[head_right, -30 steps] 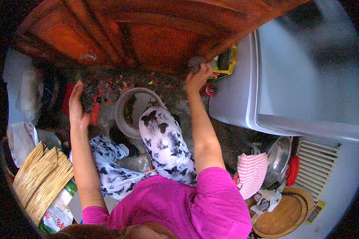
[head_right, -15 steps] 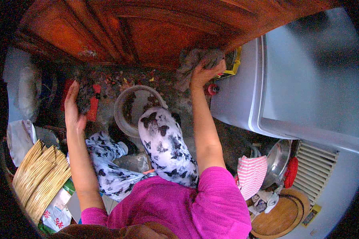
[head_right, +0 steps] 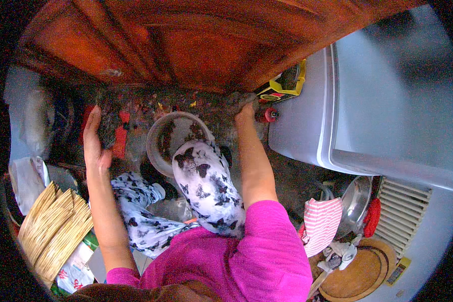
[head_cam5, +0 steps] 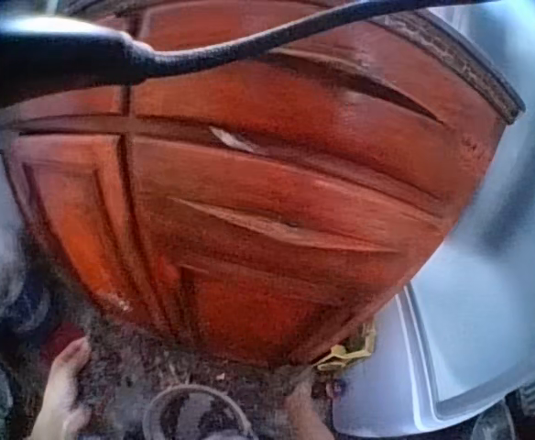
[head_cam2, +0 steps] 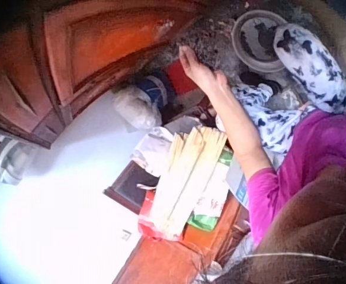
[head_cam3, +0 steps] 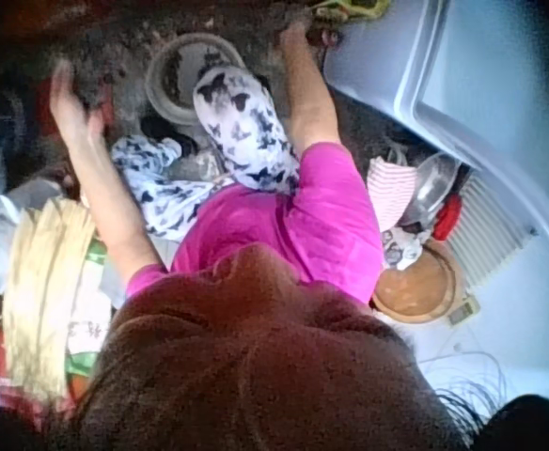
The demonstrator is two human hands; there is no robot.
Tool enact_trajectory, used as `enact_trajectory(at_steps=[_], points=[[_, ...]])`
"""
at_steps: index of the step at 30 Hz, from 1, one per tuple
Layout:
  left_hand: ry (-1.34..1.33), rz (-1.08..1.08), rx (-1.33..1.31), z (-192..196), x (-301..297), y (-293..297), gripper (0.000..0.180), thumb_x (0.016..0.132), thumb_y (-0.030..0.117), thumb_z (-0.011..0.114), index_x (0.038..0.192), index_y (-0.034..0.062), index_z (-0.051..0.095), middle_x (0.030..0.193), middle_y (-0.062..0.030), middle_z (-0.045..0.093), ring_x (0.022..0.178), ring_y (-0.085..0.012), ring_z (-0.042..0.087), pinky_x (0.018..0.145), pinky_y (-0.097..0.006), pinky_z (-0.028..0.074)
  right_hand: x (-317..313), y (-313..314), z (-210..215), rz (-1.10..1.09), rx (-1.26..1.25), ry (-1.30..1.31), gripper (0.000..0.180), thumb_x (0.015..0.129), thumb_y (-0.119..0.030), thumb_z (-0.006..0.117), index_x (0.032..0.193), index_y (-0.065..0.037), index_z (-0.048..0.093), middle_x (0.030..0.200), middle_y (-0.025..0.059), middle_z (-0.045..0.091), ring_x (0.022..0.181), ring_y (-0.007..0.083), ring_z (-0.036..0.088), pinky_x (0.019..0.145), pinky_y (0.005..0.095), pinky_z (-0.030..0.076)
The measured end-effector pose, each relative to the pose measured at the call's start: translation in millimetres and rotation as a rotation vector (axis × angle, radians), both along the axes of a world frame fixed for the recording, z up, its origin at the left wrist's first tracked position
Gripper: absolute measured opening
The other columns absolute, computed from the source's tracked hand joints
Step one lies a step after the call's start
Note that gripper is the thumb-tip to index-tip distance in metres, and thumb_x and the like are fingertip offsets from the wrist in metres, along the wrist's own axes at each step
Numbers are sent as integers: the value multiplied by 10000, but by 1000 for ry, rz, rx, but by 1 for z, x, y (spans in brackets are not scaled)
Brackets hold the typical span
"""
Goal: The person sits on the floor and scrubs a wooden cabinet door with a steel wool pad, then wipes the surface with a cloth. They repeatedly dip the pad into a bucket of water and continue scrubbing and wiping the same area.
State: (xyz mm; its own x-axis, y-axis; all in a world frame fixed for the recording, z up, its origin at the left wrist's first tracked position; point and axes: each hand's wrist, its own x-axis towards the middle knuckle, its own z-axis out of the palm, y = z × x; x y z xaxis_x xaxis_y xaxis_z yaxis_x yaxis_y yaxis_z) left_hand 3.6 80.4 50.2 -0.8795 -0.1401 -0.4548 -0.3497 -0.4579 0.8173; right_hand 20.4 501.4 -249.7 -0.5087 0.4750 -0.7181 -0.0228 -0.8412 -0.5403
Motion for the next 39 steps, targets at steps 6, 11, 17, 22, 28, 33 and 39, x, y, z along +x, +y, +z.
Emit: enact_trajectory(at_steps=[6, 11, 17, 22, 28, 33, 39], points=[[-36, 21, -54, 9, 7, -5, 410, 973, 207, 586, 1351, 50, 556, 1361, -51, 583, 1228, -196, 555, 1063, -355, 407, -5, -49, 75, -153, 221, 74, 624, 991, -520, 447, 1429, -75, 434, 1438, 126, 481, 1281, 336, 473, 1063, 502, 391], [-36, -29, -47, 4, 2, 2, 389, 972, 211, 592, 1333, 66, 572, 1327, -42, 606, 1193, -196, 576, 1039, -351, 428, -16, -23, -24, -145, 27, -255, 571, 1002, -464, 454, 1403, -58, 459, 1395, 147, 519, 1227, 356, 514, 1013, 520, 433], [-19, -42, 38, -5, 3, -2, 387, 970, 214, 595, 1331, 74, 572, 1314, -47, 613, 1185, -189, 580, 1027, -347, 446, 37, -14, -58, 177, -160, -153, 575, 975, -488, 511, 1361, -63, 493, 1320, 145, 577, 1128, 368, 577, 931, 565, 491], [-39, -16, -35, 5, 5, -2, 387, 973, 201, 586, 1335, 65, 564, 1324, -56, 604, 1201, -192, 572, 1034, -351, 442, 13, -10, -21, 302, -94, -194, 491, 1021, -394, 397, 1322, -41, 557, 1322, 140, 592, 1204, 340, 549, 1012, 494, 441], [-24, -47, -15, 10, 3, 4, 384, 980, 178, 572, 1342, 54, 554, 1310, -59, 610, 1180, -189, 585, 1027, -337, 443, -22, 19, 7, 515, -148, -163, 452, 1015, -357, 417, 1278, -32, 589, 1295, 141, 611, 1192, 332, 562, 1011, 514, 452], [20, 34, 36, 18, 5, 5, 221, 970, 130, 597, 1171, 42, 626, 1118, -88, 691, 989, -199, 673, 881, -333, 543, 22, 16, 83, 474, -134, 10, 438, 1016, -347, 411, 1294, -47, 569, 1296, 147, 607, 1185, 328, 572, 1023, 513, 457], [4, 32, 91, 15, 6, -7, 225, 966, 130, 604, 1170, 35, 620, 1102, -86, 692, 981, -192, 672, 874, -332, 545, 53, -21, 168, 478, -71, 84, 470, 1021, -360, 374, 1346, -61, 532, 1354, 149, 572, 1233, 340, 550, 1067, 501, 426]])
